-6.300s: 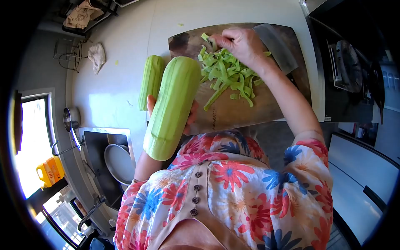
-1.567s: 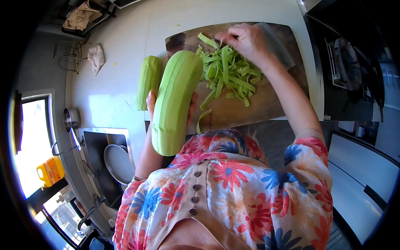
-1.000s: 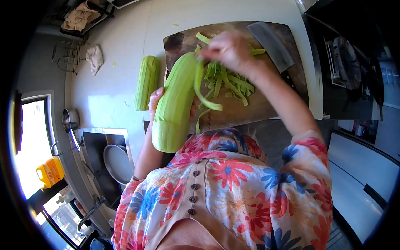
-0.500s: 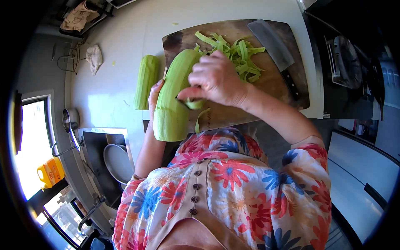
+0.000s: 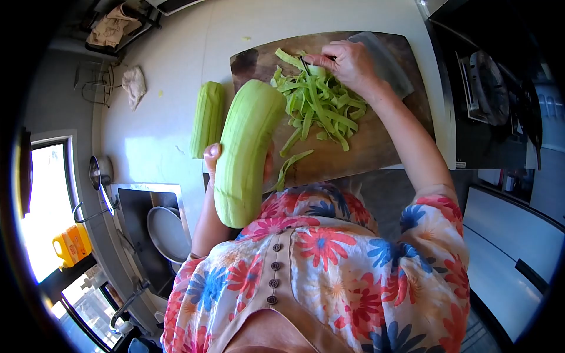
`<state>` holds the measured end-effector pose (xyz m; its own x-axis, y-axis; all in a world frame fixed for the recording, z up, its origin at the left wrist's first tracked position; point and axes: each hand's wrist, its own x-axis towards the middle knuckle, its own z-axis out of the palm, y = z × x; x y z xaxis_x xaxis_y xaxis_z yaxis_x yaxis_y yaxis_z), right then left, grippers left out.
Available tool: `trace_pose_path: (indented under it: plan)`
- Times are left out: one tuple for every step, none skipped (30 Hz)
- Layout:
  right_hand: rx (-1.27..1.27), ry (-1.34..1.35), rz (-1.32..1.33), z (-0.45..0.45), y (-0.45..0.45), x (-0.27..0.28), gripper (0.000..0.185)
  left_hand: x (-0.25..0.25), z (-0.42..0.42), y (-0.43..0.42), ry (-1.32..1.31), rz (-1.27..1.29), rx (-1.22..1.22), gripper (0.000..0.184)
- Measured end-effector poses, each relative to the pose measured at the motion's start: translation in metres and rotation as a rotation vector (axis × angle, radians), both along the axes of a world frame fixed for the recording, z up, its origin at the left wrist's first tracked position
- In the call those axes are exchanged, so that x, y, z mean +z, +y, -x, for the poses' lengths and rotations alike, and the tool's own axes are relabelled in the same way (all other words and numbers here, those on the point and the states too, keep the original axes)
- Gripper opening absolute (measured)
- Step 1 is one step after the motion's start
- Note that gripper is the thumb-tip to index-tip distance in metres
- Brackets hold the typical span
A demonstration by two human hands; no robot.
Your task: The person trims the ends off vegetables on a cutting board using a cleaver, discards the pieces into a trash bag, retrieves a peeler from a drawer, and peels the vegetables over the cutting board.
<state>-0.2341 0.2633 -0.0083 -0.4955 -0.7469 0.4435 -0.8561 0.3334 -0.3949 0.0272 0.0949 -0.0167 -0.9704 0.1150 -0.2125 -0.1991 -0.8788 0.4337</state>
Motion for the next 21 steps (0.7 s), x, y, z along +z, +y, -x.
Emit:
trace_pose_path:
  plan:
    - [-0.006, -0.037, 0.022, -0.005, -0.001, 0.005, 0.04, 0.001, 0.002, 0.0, -0.03, -0.022, 0.016, 0.087]
    - [0.026, -0.032, 0.049, -0.01, -0.003, 0.008, 0.04, 0.002, 0.005, -0.001, -0.059, -0.044, 0.031, 0.087]
    - [0.058, -0.027, 0.074, -0.015, -0.005, 0.012, 0.039, 0.002, 0.008, -0.001, -0.055, -0.044, 0.05, 0.086]
    - [0.09, -0.024, 0.099, -0.021, -0.008, 0.014, 0.039, 0.003, 0.011, 0.0, -0.051, -0.045, 0.07, 0.085]
    - [0.086, -0.013, 0.172, -0.028, -0.012, 0.014, 0.053, 0.003, 0.012, -0.001, -0.049, -0.045, 0.091, 0.085]
    - [0.134, -0.006, 0.164, -0.038, -0.015, 0.015, 0.054, 0.0, 0.014, -0.003, -0.022, -0.092, 0.061, 0.081]
    - [0.166, -0.011, 0.171, -0.051, -0.018, 0.018, 0.054, -0.003, 0.015, -0.007, 0.007, -0.138, 0.03, 0.078]
    - [0.198, -0.016, 0.176, -0.065, -0.021, 0.023, 0.053, -0.006, 0.016, -0.009, 0.037, -0.186, -0.001, 0.074]
    - [0.238, 0.012, 0.159, -0.075, -0.024, 0.026, 0.053, -0.005, 0.017, -0.008, 0.033, -0.236, 0.013, 0.072]
    - [0.277, 0.04, 0.141, -0.085, -0.026, 0.03, 0.052, -0.003, 0.018, -0.007, 0.028, -0.287, 0.026, 0.07]
    - [0.352, -0.05, 0.126, -0.096, -0.027, 0.036, 0.045, -0.001, 0.018, -0.006, 0.023, -0.337, 0.039, 0.069]
    - [0.373, -0.049, 0.149, -0.105, -0.029, 0.04, 0.046, 0.003, 0.021, -0.003, -0.016, -0.29, 0.097, 0.067]
    - [0.394, -0.048, 0.171, -0.112, -0.032, 0.043, 0.046, 0.007, 0.025, 0.002, -0.055, -0.242, 0.155, 0.065]
    - [0.416, -0.046, 0.193, -0.115, -0.034, 0.044, 0.046, 0.009, 0.027, 0.005, -0.094, -0.195, 0.213, 0.064]
    - [0.428, -0.049, 0.184, -0.113, -0.035, 0.041, 0.046, 0.005, 0.027, 0.003, -0.077, -0.179, 0.197, 0.062]
    - [0.428, -0.028, 0.18, -0.111, -0.036, 0.039, 0.046, 0.005, 0.027, 0.003, -0.078, -0.217, 0.187, 0.062]
    - [0.43, -0.006, 0.176, -0.107, -0.035, 0.037, 0.046, 0.004, 0.026, 0.003, -0.078, -0.256, 0.177, 0.062]
    - [0.432, 0.015, 0.172, -0.103, -0.035, 0.036, 0.046, 0.004, 0.026, 0.003, -0.078, -0.295, 0.169, 0.062]
    - [0.391, 0.104, 0.136, -0.096, -0.036, 0.034, 0.046, 0.002, 0.023, 0.0, -0.074, -0.275, 0.119, 0.064]
    - [0.336, 0.146, 0.162, -0.08, -0.037, 0.024, 0.047, 0.0, 0.021, -0.003, -0.068, -0.255, 0.068, 0.066]
    - [0.256, 0.142, 0.149, -0.063, -0.035, 0.018, 0.047, -0.002, 0.017, -0.003, -0.023, -0.273, 0.003, 0.066]
